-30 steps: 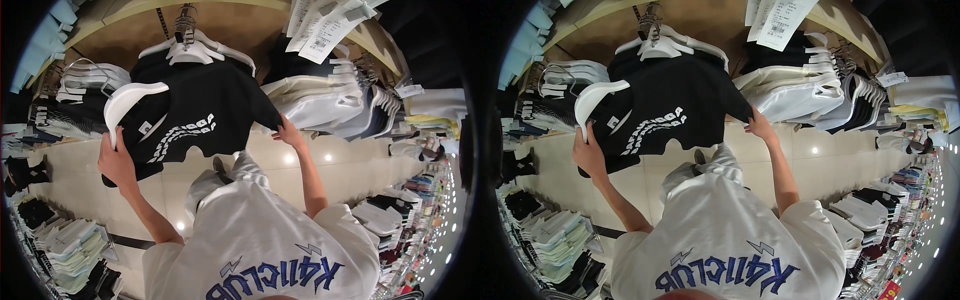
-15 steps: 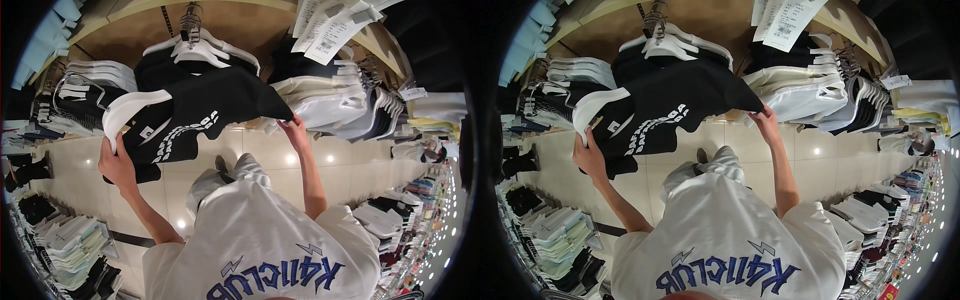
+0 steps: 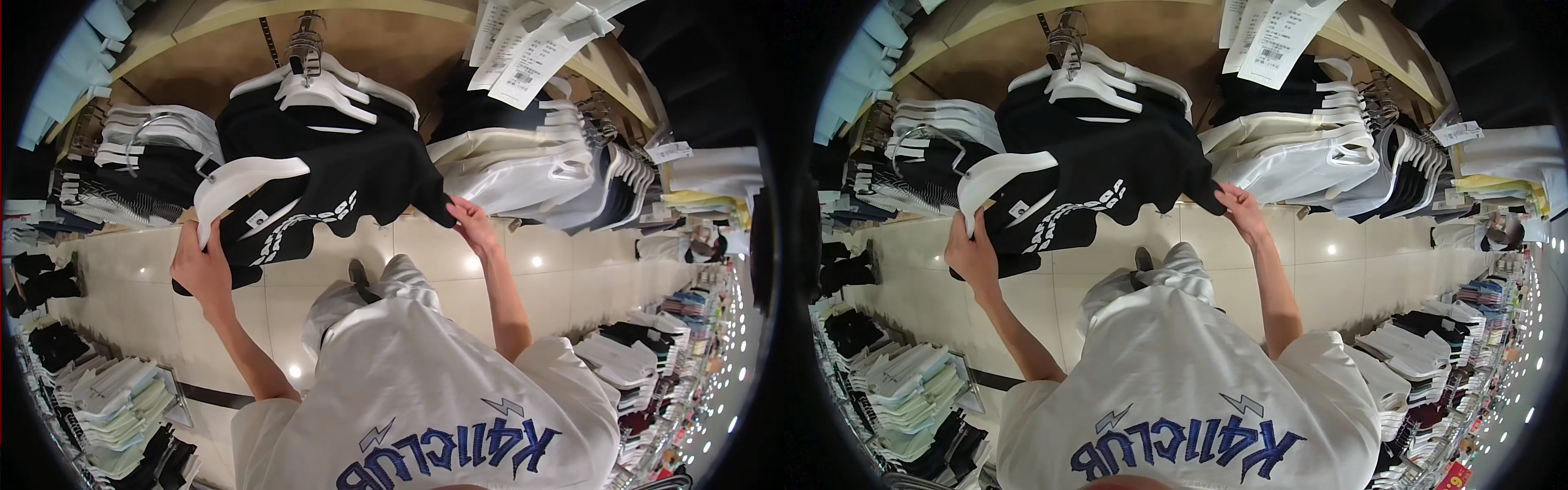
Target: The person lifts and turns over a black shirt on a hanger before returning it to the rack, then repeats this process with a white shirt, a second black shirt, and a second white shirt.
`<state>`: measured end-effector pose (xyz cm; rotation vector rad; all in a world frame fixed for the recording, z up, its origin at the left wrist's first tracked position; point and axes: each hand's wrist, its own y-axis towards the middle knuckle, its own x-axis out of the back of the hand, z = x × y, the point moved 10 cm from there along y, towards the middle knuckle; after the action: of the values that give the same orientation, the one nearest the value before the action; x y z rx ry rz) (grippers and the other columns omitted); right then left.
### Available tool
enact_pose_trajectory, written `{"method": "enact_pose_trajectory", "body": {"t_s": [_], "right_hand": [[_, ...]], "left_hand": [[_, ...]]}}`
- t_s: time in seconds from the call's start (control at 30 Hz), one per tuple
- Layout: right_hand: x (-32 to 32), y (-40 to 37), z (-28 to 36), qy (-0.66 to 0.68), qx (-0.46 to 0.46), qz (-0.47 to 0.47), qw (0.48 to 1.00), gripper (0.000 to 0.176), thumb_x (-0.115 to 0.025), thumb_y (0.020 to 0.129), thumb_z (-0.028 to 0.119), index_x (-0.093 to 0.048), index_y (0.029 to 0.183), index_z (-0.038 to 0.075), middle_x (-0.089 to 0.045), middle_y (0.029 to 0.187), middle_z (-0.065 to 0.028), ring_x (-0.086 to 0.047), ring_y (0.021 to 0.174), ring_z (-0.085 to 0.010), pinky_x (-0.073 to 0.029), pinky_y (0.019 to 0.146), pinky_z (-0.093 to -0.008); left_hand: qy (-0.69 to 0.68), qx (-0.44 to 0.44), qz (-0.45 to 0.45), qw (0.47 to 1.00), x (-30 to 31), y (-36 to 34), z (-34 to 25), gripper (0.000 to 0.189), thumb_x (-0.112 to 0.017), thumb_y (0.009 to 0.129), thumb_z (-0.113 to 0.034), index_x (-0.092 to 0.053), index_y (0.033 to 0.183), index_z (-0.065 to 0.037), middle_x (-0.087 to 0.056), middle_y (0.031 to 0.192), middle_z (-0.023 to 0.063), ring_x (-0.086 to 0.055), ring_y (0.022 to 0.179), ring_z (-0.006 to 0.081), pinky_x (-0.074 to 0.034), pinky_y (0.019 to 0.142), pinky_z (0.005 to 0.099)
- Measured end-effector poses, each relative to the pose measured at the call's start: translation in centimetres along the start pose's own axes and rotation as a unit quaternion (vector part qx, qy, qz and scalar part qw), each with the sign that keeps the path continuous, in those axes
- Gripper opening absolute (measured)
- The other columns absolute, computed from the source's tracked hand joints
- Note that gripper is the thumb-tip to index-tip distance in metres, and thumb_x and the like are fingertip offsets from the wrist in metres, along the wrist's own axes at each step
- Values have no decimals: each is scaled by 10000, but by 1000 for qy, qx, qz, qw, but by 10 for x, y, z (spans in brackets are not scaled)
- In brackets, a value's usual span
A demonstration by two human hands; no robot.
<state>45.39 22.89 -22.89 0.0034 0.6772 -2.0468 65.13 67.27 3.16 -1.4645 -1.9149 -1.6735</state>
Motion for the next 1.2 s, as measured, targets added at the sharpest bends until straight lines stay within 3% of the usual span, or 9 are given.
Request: {"method": "enact_pose_trajectory", "body": {"t_s": [0.13, 0.23, 0.37, 0.43, 0.53, 0.77, 0.87, 0.97, 1.2], "right_hand": [[20, 6, -36, -118, -13, -20, 993, 115, -747, 876, 199, -668, 896, 118, -635, 758, 69, -481, 621, 10, -317, 541, -185], [43, 13, -51, -128, 41, -47, 990, 120, -741, 885, 196, -646, 851, 132, -634, 743, 75, -474, 599, 11, -316, 528, -188], [56, 11, -42, -92, 62, -80, 991, 107, -701, 918, 193, -675, 952, 95, -675, 843, 44, -544, 677, -7, -392, 576, -188], [21, -12, -3, 29, 70, -74, 994, 195, -660, 947, 186, -673, 1090, 55, -695, 908, 21, -610, 754, -39, -473, 658, -200], [22, -8, -12, 10, 31, -51, 998, 286, -636, 961, 186, -639, 1203, 33, -702, 911, 11, -646, 814, -66, -509, 756, -216], [23, -17, -19, -91, 15, -28, 995, 149, -701, 917, 196, -695, 976, 59, -666, 799, 52, -583, 739, -22, -451, 700, -195], [14, -22, -14, -187, 37, -32, 981, 167, -693, 928, 212, -684, 844, 68, -541, 706, 93, -427, 645, -7, -337, 609, -178], [-2, -30, -14, -110, 55, -48, 991, 199, -646, 961, 215, -686, 853, 53, -543, 707, 90, -434, 653, -5, -344, 609, -182], [-1, -38, -26, -304, 90, 4, 948, 195, -646, 921, 117, -666, 1099, 40, -577, 689, 28, -462, 649, -22, -384, 596, -212]], "left_hand": [[30, -20, 21, 999, -8, 2, -8, 303, -743, 854, -258, -547, 792, -36, -574, 665, 113, -524, 546, 321, -411, 504, 363], [26, -19, 28, 999, -15, -1, -14, 308, -741, 857, -270, -554, 787, -35, -579, 669, 110, -534, 552, 321, -416, 510, 363], [-12, -5, 30, 999, -22, -4, -14, 317, -731, 867, -283, -559, 780, -31, -580, 664, 108, -542, 556, 322, -421, 515, 361], [-17, -15, 32, 999, -26, -4, -14, 315, -721, 876, -289, -567, 791, -29, -583, 666, 107, -545, 552, 320, -420, 512, 363], [-31, -11, 68, 997, -43, 0, -14, 309, -716, 879, -286, -567, 809, -25, -597, 678, 119, -567, 567, 330, -431, 517, 365], [-71, -35, 77, 994, -67, -1, -29, 317, -727, 866, -307, -590, 824, -24, -623, 720, 132, -620, 627, 342, -458, 539, 372], [-89, -34, 100, 990, -80, 1, -38, 340, -725, 866, -321, -598, 816, -9, -621, 718, 130, -608, 620, 345, -456, 546, 378], [-113, -37, 122, 985, -88, 8, -48, 337, -713, 876, -325, -591, 816, -17, -604, 697, 135, -594, 610, 354, -452, 548, 383], [-87, -66, 174, 979, -133, 27, -53, 405, -663, 910, -361, -501, 759, -22, -552, 669, 167, -552, 632, 395, -435, 547, 422]]}}
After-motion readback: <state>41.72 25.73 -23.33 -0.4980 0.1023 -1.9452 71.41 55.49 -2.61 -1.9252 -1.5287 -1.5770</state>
